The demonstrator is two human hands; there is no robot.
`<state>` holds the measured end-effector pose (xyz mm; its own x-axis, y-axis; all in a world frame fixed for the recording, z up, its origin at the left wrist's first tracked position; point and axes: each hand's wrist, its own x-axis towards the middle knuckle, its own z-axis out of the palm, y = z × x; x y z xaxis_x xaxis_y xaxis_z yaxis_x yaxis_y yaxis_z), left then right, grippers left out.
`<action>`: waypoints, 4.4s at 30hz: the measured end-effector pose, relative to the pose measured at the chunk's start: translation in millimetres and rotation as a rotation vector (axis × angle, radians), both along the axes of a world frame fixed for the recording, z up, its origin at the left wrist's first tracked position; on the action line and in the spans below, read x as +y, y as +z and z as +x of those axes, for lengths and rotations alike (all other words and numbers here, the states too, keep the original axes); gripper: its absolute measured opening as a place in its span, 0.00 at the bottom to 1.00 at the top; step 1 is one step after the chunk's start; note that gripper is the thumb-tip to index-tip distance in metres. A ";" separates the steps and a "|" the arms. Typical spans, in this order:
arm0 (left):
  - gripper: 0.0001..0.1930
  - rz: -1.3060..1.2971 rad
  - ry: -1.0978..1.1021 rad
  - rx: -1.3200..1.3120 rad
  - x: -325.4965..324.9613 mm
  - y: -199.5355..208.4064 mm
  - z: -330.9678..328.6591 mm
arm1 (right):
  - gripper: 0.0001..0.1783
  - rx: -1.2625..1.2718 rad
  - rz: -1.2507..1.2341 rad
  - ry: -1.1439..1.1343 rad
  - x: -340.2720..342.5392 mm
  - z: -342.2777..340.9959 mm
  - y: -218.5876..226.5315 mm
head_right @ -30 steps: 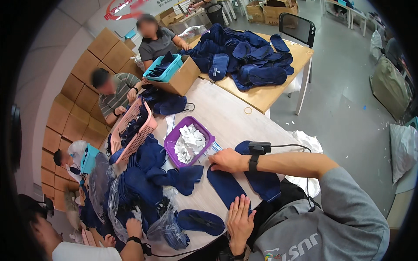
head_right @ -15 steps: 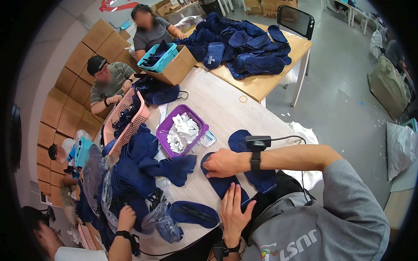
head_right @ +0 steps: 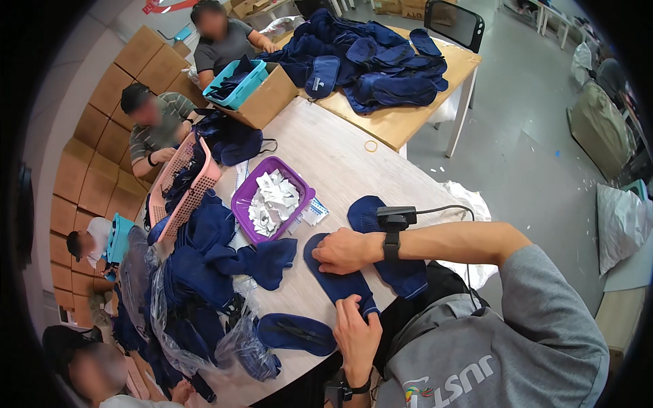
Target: The worker is assembling fabric shoe components by folding, aligning, and applying size labels.
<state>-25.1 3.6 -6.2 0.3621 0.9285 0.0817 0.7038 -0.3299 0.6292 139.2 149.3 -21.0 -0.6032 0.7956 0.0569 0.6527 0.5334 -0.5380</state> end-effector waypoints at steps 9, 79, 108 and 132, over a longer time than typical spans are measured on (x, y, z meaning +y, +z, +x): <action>0.42 -0.122 0.002 0.379 3.9 18.9 11.5 | 0.18 0.033 -0.016 -0.009 0.7 4.2 -1.4; 0.26 0.206 0.111 0.067 -42.7 -1.2 -15.2 | 0.41 -0.298 0.432 -0.215 -30.4 73.6 -21.1; 0.24 0.205 -0.087 0.065 -0.6 29.3 -25.9 | 0.20 0.231 0.249 -0.136 15.7 25.4 11.0; 0.13 0.289 -0.111 -0.131 -8.6 4.3 30.2 | 0.19 0.273 -0.277 -0.299 48.3 81.9 1.2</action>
<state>5.1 -4.9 -1.9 0.4284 0.8156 0.3889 0.5730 -0.5780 0.5810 221.1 197.6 -19.8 -0.3383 0.9393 -0.0574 0.5704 0.1562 -0.8064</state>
